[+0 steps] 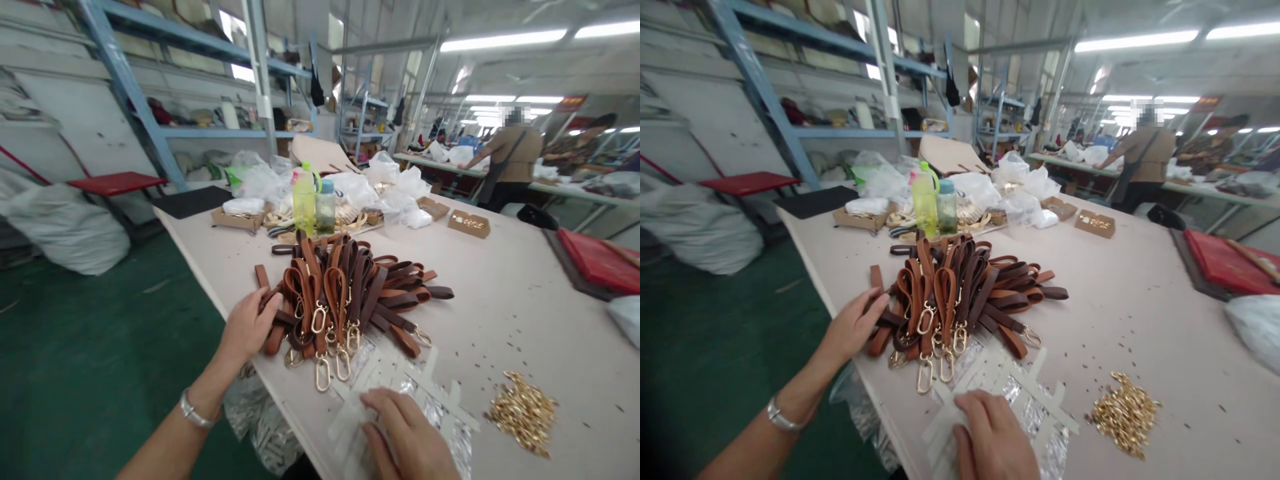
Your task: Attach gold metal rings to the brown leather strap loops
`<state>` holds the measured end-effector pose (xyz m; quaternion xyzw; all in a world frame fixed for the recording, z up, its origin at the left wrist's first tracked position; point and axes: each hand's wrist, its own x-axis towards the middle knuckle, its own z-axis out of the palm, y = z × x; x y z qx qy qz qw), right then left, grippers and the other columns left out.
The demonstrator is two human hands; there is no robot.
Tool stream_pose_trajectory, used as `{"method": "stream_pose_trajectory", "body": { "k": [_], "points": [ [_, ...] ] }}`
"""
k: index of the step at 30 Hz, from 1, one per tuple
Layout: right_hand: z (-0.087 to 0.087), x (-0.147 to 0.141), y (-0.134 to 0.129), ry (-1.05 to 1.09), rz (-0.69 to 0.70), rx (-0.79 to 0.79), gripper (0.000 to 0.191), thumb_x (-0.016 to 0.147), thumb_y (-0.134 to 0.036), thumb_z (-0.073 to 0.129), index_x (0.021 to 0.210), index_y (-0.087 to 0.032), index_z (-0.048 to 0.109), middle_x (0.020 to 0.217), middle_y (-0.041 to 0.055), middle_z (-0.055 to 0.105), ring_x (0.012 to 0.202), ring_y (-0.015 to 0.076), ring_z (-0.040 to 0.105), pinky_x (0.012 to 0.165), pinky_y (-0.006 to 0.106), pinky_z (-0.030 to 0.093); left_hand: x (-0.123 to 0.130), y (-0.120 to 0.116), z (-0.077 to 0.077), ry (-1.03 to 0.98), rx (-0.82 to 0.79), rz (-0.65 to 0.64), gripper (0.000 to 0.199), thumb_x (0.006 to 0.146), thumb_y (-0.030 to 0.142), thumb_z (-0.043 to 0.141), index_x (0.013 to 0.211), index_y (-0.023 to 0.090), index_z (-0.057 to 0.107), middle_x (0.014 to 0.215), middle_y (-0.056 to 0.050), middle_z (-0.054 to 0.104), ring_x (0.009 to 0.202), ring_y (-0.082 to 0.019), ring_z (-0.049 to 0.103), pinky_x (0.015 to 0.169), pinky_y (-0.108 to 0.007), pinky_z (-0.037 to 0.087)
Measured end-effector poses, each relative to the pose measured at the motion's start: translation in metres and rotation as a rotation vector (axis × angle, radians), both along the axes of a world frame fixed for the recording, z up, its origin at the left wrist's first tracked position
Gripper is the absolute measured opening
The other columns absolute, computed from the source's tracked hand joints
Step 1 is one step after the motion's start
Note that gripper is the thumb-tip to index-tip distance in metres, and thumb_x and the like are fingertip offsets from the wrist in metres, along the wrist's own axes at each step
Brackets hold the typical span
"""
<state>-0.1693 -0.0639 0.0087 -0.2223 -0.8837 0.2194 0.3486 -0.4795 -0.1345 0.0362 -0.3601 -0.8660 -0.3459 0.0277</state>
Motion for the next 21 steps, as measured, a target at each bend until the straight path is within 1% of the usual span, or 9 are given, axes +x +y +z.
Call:
{"method": "stream_pose_trajectory", "body": {
  "k": [2,4,6,8,11,14,17,19,21],
  "points": [
    [0.014,-0.04,0.003,-0.052,0.04,0.058,0.033,0.087,-0.02,0.055,0.12,-0.024,0.06,0.106,0.0104,0.07,0.092,0.0269,0.068,0.079,0.041,0.061,0.003,0.006,-0.002,-0.04,0.012,-0.05,0.053,0.094,0.053,0.037,0.122,0.014,0.06,0.124,-0.015,0.068,0.117,-0.028,0.061,0.104,-0.044,0.045],
    [0.025,-0.072,0.003,-0.111,-0.055,0.075,0.041,0.086,-0.024,0.061,0.126,-0.021,0.054,0.109,0.0142,0.067,0.097,0.0319,0.065,0.081,0.049,0.058,0.008,0.011,-0.003,-0.067,0.031,-0.078,0.055,0.095,0.052,0.035,0.125,0.013,0.059,0.129,-0.015,0.064,0.122,-0.028,0.058,0.108,-0.045,0.042],
    [0.029,-0.094,0.002,-0.171,-0.138,0.079,0.054,0.08,-0.027,0.069,0.13,-0.019,0.05,0.113,0.0164,0.064,0.101,0.0356,0.062,0.084,0.053,0.056,0.013,0.015,-0.005,-0.087,0.046,-0.097,0.057,0.095,0.051,0.036,0.125,0.01,0.059,0.133,-0.018,0.061,0.127,-0.03,0.053,0.112,-0.048,0.037],
    [0.028,-0.107,0.001,-0.225,-0.182,0.062,0.066,0.075,-0.027,0.074,0.134,-0.019,0.046,0.121,0.0175,0.06,0.106,0.0368,0.059,0.087,0.054,0.054,0.018,0.017,-0.009,-0.111,0.059,-0.124,0.057,0.094,0.051,0.036,0.123,0.009,0.061,0.136,-0.019,0.058,0.131,-0.031,0.049,0.114,-0.05,0.033],
    [0.024,-0.114,0.002,-0.265,-0.211,0.028,0.071,0.074,-0.022,0.073,0.138,-0.019,0.043,0.129,0.0167,0.055,0.113,0.0356,0.055,0.093,0.052,0.052,0.023,0.016,-0.016,-0.158,0.078,-0.186,0.053,0.094,0.049,0.037,0.12,0.012,0.065,0.137,-0.016,0.058,0.13,-0.029,0.051,0.114,-0.048,0.035],
    [0.024,-0.112,0.005,-0.29,-0.188,0.009,0.072,0.073,-0.016,0.068,0.14,-0.022,0.041,0.129,0.0128,0.057,0.113,0.0327,0.055,0.096,0.049,0.05,0.026,0.014,-0.024,-0.141,0.086,-0.258,0.048,0.095,0.043,0.037,0.119,0.015,0.067,0.139,-0.015,0.056,0.13,-0.028,0.051,0.114,-0.049,0.037],
    [0.024,-0.107,0.007,-0.295,-0.149,0.003,0.072,0.071,-0.013,0.067,0.139,-0.024,0.044,0.125,0.0093,0.062,0.107,0.0315,0.057,0.094,0.047,0.05,0.025,0.014,-0.027,0.031,0.085,-0.277,0.045,0.096,0.036,0.036,0.117,0.013,0.068,0.142,-0.018,0.051,0.133,-0.033,0.047,0.113,-0.053,0.037],
    [0.02,-0.105,0.008,-0.264,-0.162,-0.007,0.071,0.07,-0.009,0.064,0.138,-0.025,0.046,0.117,0.0079,0.066,0.102,0.0305,0.059,0.09,0.045,0.051,0.023,0.016,-0.025,0.169,0.079,-0.252,0.043,0.094,0.036,0.041,0.117,0.012,0.068,0.146,-0.021,0.044,0.137,-0.038,0.041,0.112,-0.058,0.035],
    [0.013,-0.103,0.009,-0.198,-0.195,-0.027,0.069,0.069,-0.004,0.058,0.134,-0.025,0.05,0.108,0.0074,0.068,0.098,0.0288,0.06,0.088,0.043,0.051,0.02,0.02,-0.021,0.227,0.068,-0.264,0.043,0.094,0.036,0.044,0.119,0.009,0.066,0.148,-0.023,0.042,0.137,-0.04,0.04,0.111,-0.058,0.038]
  ]
}}
